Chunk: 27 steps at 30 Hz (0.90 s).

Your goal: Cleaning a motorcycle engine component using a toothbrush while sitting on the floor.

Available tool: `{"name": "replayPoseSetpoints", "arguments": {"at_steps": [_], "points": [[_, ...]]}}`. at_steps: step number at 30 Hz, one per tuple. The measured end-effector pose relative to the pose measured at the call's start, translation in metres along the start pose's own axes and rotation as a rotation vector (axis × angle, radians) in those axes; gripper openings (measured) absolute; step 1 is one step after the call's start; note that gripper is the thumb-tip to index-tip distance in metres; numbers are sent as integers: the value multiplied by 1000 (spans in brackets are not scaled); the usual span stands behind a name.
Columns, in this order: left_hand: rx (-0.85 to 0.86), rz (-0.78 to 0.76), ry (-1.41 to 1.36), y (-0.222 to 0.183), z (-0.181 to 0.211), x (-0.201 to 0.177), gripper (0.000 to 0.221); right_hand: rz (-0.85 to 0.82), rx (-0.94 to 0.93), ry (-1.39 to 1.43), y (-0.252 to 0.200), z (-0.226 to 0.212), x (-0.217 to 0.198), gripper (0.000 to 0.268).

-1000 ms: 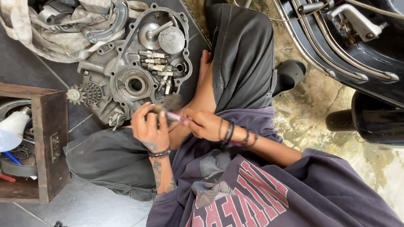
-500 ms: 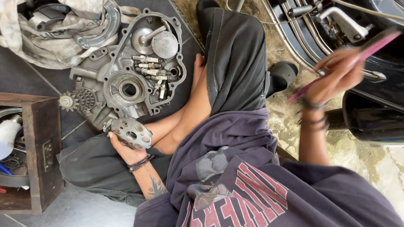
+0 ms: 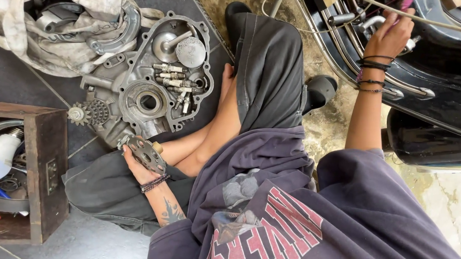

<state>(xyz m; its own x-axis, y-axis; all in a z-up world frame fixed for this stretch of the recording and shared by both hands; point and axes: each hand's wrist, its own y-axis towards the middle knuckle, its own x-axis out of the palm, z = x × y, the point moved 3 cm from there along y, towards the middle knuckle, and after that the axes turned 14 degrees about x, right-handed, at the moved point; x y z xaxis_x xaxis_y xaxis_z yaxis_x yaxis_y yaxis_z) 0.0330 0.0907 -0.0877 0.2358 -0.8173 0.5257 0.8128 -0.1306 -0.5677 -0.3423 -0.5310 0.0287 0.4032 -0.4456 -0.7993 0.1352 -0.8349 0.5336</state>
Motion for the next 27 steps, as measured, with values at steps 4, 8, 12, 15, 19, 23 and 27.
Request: {"name": "replayPoseSetpoints", "arguments": {"at_steps": [4,8,12,15,19,23,27], "points": [[12,29,98,2,1,0,45,197,336,412,20,98,34,25],[33,15,126,2,3,2,41,280,219,378,51,112,35,46],[46,-5,125,3,2,2,41,310,85,111,47,80,31,89],[38,16,115,5,2,-3,43,295,174,-25,44,89,46,97],[26,45,155,7,0,-7,46,283,198,-171,39,115,71,129],[24,44,153,6,1,-5,47,244,183,-251,39,132,94,131],[13,34,138,9,-1,-10,47,233,156,-282,39,137,102,127]]}}
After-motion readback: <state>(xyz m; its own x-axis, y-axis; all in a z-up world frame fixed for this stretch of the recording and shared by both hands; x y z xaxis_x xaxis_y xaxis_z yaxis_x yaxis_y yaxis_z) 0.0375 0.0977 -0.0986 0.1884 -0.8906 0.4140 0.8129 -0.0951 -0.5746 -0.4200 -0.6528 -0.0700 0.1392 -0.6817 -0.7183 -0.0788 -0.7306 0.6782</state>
